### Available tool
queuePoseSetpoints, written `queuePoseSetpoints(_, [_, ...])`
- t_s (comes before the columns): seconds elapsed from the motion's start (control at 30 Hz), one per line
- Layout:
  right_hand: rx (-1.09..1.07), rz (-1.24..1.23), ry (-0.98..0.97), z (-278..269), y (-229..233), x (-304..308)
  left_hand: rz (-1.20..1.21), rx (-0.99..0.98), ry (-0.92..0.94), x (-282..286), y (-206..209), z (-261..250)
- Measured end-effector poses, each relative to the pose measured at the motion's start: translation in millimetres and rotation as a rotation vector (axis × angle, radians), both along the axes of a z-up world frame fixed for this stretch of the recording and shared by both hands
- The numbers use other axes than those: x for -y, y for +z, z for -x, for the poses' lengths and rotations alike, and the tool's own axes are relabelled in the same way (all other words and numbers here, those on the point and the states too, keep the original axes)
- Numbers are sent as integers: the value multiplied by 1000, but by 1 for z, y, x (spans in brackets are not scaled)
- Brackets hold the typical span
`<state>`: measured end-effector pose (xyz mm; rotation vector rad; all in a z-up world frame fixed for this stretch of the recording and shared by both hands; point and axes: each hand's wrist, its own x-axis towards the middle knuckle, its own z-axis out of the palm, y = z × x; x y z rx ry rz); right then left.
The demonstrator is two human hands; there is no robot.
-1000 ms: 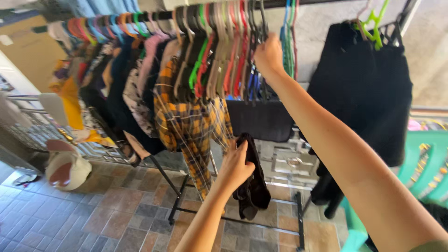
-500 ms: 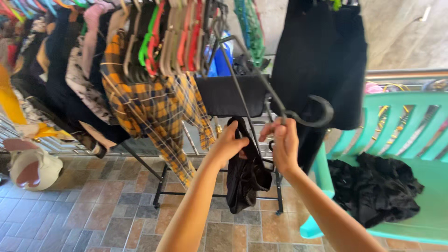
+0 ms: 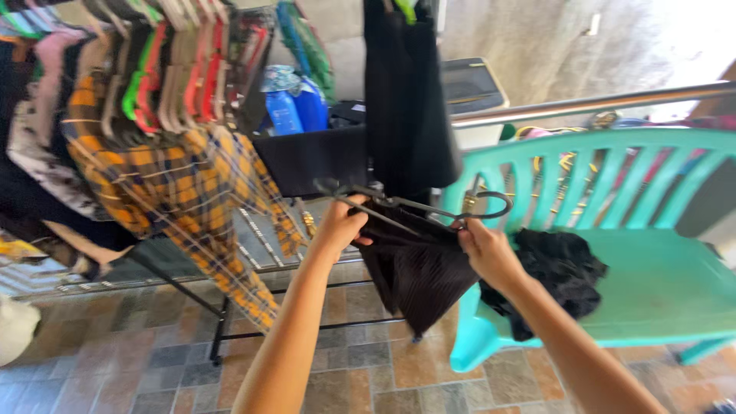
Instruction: The person picks up clothes from a pile on the floor and a green plastic chair, places them on hangers, and hangs them on a metal clothing rack. The person handles a yellow plaid shirt, a black shirt, and a black t-shirt with a red graphic.
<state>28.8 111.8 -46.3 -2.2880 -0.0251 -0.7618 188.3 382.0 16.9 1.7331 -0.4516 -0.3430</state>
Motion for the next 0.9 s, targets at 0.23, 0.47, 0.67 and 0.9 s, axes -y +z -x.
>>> queuePoseSetpoints(0.23, [-163, 417, -89, 84, 31, 117, -312, 103, 39, 51, -42, 43])
queuePoseSetpoints(0.47, [-407, 621, -52, 145, 94, 141, -325, 833, 54, 99, -33, 92])
queuePoseSetpoints(0.67, [-463, 630, -147, 171, 136, 113, -494, 709, -79, 114, 18, 176])
queuePoseSetpoints(0.9, [-436, 72, 83, 169, 165, 81, -155, 1049, -32, 83, 15, 172])
